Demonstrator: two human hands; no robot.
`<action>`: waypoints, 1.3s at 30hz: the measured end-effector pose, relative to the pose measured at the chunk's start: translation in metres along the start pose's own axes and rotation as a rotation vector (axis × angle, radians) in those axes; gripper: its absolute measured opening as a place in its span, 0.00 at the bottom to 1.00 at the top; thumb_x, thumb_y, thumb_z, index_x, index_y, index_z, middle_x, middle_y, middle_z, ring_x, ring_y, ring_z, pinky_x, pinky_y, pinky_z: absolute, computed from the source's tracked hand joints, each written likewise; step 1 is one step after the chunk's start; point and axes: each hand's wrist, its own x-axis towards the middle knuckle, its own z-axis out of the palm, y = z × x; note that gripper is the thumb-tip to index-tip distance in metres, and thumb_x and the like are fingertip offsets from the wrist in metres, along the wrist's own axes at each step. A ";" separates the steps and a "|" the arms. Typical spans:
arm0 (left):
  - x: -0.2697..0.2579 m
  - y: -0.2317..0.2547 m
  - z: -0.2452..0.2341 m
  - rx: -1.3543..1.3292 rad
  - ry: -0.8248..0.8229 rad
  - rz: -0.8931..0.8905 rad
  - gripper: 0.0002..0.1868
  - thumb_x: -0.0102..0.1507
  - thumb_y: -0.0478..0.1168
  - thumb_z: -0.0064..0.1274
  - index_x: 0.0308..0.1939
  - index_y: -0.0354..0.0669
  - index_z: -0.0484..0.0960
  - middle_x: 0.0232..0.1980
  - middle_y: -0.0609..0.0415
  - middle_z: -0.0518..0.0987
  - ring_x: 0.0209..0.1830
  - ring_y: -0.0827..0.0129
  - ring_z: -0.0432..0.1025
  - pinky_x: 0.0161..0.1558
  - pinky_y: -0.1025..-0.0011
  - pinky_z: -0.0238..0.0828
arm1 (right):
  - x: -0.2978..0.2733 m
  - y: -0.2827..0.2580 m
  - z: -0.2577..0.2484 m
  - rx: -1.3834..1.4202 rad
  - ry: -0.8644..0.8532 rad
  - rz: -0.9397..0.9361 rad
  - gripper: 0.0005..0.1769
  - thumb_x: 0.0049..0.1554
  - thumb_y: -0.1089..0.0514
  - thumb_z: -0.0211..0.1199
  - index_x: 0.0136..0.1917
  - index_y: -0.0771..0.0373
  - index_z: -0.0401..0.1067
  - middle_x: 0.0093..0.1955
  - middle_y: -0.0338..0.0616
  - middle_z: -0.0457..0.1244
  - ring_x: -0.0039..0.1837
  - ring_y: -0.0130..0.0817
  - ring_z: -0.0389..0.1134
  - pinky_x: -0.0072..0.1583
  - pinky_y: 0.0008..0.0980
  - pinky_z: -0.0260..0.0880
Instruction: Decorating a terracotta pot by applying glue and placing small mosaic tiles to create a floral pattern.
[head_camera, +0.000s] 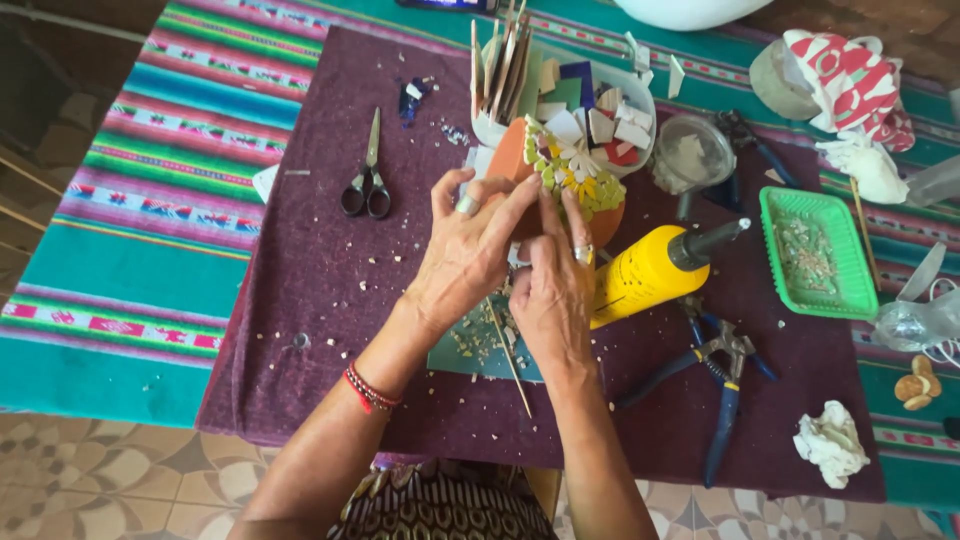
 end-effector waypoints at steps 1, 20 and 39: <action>0.000 0.001 0.000 0.005 0.004 0.007 0.29 0.65 0.23 0.41 0.72 0.36 0.69 0.41 0.55 0.80 0.58 0.63 0.73 0.69 0.48 0.54 | -0.001 0.002 0.001 0.001 0.009 -0.004 0.14 0.49 0.77 0.56 0.42 0.60 0.63 0.77 0.51 0.59 0.80 0.52 0.53 0.69 0.50 0.71; 0.004 0.010 -0.002 -0.016 0.034 -0.014 0.25 0.66 0.31 0.47 0.68 0.36 0.73 0.47 0.50 0.79 0.60 0.61 0.72 0.71 0.48 0.55 | 0.011 -0.015 0.008 0.031 0.187 -0.027 0.11 0.51 0.73 0.51 0.44 0.67 0.72 0.70 0.58 0.64 0.74 0.57 0.62 0.72 0.50 0.66; 0.003 0.014 -0.001 0.008 0.058 -0.002 0.27 0.64 0.26 0.44 0.68 0.34 0.73 0.47 0.48 0.79 0.59 0.58 0.73 0.71 0.46 0.55 | 0.011 -0.012 0.002 0.106 0.233 -0.053 0.08 0.50 0.76 0.52 0.39 0.68 0.68 0.68 0.58 0.65 0.72 0.57 0.64 0.69 0.50 0.71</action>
